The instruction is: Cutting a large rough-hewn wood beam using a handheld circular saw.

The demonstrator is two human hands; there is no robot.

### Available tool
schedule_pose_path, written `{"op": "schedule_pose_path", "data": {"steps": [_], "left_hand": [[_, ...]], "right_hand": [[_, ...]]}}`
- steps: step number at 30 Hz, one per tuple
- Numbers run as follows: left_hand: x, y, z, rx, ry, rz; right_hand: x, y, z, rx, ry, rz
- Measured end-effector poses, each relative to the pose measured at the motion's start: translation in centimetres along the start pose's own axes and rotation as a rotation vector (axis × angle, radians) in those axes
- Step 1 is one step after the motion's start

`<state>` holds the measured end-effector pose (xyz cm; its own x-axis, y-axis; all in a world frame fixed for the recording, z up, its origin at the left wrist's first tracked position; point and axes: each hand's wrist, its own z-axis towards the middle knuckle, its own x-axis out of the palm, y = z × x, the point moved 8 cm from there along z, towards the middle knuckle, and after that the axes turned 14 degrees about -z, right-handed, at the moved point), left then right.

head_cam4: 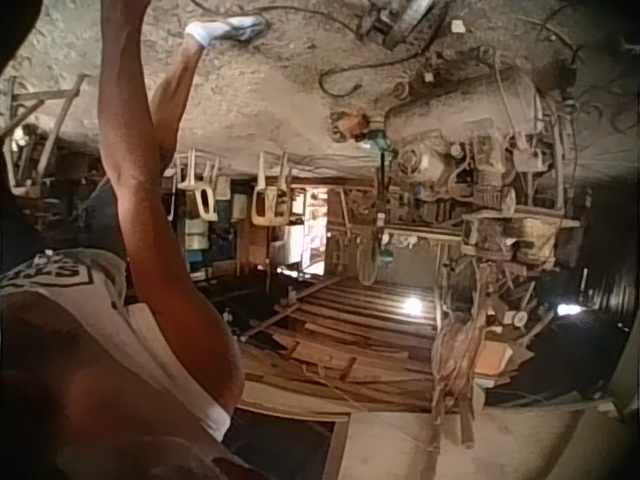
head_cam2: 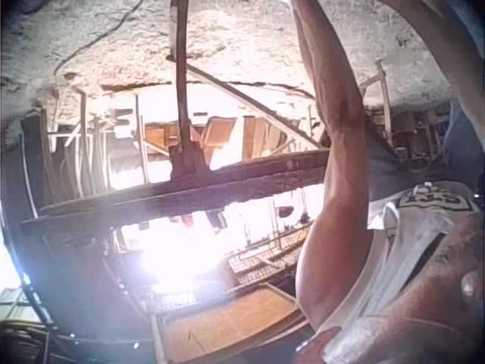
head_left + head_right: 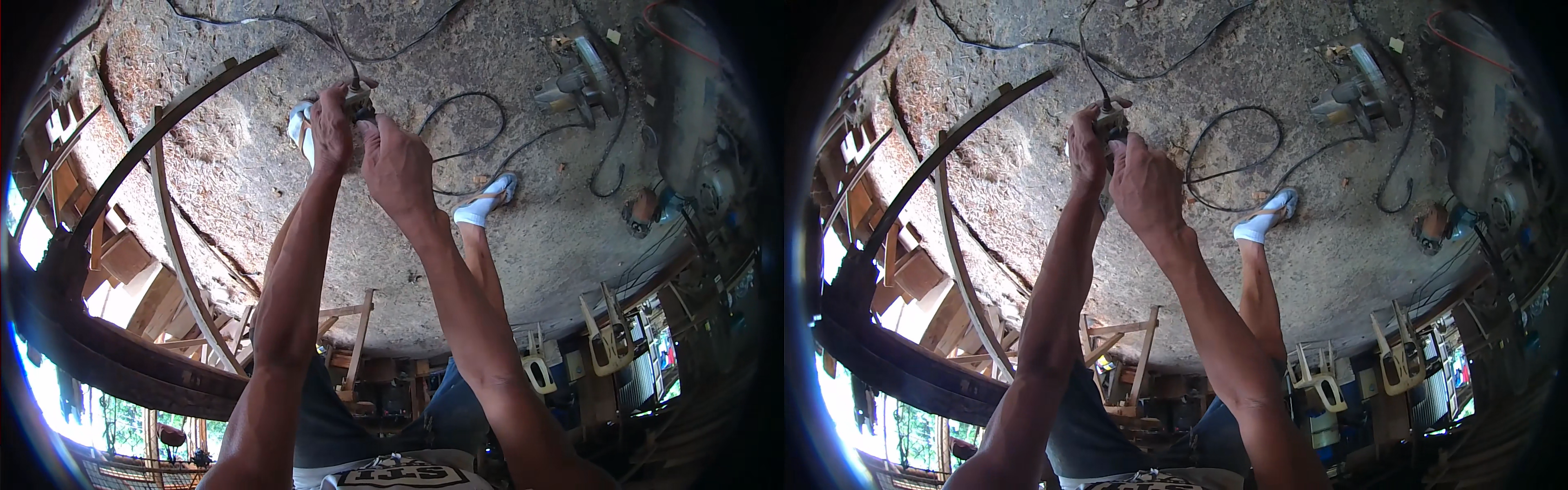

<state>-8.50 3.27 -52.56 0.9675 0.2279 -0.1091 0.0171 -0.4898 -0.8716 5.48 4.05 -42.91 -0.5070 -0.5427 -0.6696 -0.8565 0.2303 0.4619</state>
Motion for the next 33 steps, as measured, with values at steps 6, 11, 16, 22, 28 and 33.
{"op": "schedule_pose_path", "data": {"steps": [6, 11, 16, 22, 28, 33], "left_hand": [[1.8, -4.4, -1.5, 0.369, 0.141, 0.318], [1.1, -2.8, -0.8, 0.175, 0.123, 0.097], [1.0, -5.6, -1.8, 0.565, -0.003, 0.603], [0.0, -4.5, -0.8, 0.231, 0.091, 0.230], [1.8, -6.6, -1.9, 0.633, 0.078, 0.457], [0.0, -2.9, -0.2, 0.448, 0.147, 0.328]], "right_hand": [[-0.6, -0.5, -1.0, 0.009, -0.056, 0.029], [0.5, 0.3, -1.8, 0.038, -0.197, -0.050], [-0.2, 1.1, -2.0, 0.180, -0.206, 0.159], [-1.2, 2.0, -2.2, -0.040, -0.424, 0.029], [-1.3, 1.6, -1.4, -0.029, -0.245, 0.129], [0.4, 2.5, 0.2, 0.128, -0.036, -0.047]]}}
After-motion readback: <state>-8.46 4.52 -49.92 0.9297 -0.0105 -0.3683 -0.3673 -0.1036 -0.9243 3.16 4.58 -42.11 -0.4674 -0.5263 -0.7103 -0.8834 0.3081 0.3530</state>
